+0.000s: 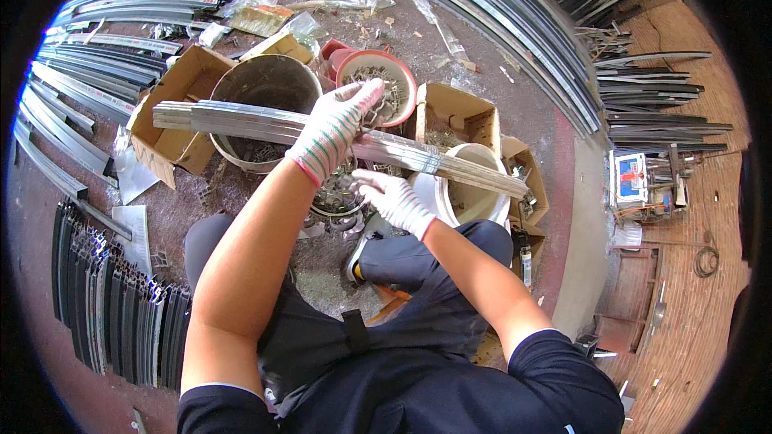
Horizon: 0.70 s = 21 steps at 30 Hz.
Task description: The person sits on the floor and assembles metal profiles by inserting small metal brackets and fasteners into the grooves of the profiles. The person repeatedly picks brackets from a nearby box and secures them onto the metal pieces.
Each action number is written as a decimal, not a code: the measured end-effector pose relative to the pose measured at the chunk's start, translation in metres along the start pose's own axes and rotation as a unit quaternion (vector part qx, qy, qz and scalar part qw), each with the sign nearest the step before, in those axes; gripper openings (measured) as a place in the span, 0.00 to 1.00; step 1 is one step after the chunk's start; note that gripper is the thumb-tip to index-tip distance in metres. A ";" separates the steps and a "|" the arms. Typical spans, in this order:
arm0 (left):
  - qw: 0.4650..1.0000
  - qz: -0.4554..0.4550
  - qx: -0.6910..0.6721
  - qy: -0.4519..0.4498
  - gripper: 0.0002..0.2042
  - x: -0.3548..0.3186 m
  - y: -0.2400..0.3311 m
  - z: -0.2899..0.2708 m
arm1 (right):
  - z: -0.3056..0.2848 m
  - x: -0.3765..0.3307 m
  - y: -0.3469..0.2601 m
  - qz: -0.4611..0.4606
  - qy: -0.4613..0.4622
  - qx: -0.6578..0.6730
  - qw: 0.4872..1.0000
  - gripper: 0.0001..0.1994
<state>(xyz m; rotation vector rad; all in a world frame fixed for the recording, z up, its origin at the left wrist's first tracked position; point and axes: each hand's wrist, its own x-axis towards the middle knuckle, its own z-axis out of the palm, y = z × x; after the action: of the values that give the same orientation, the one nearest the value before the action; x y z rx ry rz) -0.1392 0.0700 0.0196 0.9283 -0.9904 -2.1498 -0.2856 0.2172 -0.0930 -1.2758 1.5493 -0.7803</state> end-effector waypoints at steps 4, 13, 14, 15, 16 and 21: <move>0.997 0.003 0.010 -0.074 0.16 -0.005 -0.010 0.001 | -0.035 -0.014 -0.036 -0.094 0.163 0.191 0.963 0.16; 0.981 -0.017 0.183 -0.061 0.14 -0.012 -0.039 0.012 | -0.057 -0.013 -0.054 -0.083 0.306 0.221 0.922 0.13; 0.980 -0.019 0.191 -0.058 0.14 -0.009 -0.041 0.013 | -0.057 -0.013 -0.052 -0.069 0.310 0.214 0.924 0.12; 0.978 -0.023 0.201 -0.052 0.14 -0.006 -0.043 0.014 | -0.057 -0.013 -0.050 -0.087 0.310 0.181 0.929 0.13; 0.976 -0.027 0.212 -0.047 0.14 -0.003 -0.045 0.015 | -0.058 -0.014 -0.048 -0.094 0.312 0.151 0.933 0.13; 0.972 -0.058 0.216 -0.069 0.14 0.011 -0.057 0.026 | -0.065 -0.019 -0.038 -0.126 0.285 0.032 0.950 0.15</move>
<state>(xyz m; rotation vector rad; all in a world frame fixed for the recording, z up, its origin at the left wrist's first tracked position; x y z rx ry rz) -0.1779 0.1031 -0.0177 1.0671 -1.5515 -2.1567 -0.3331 0.2201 -0.0314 -1.2788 1.8018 -1.4500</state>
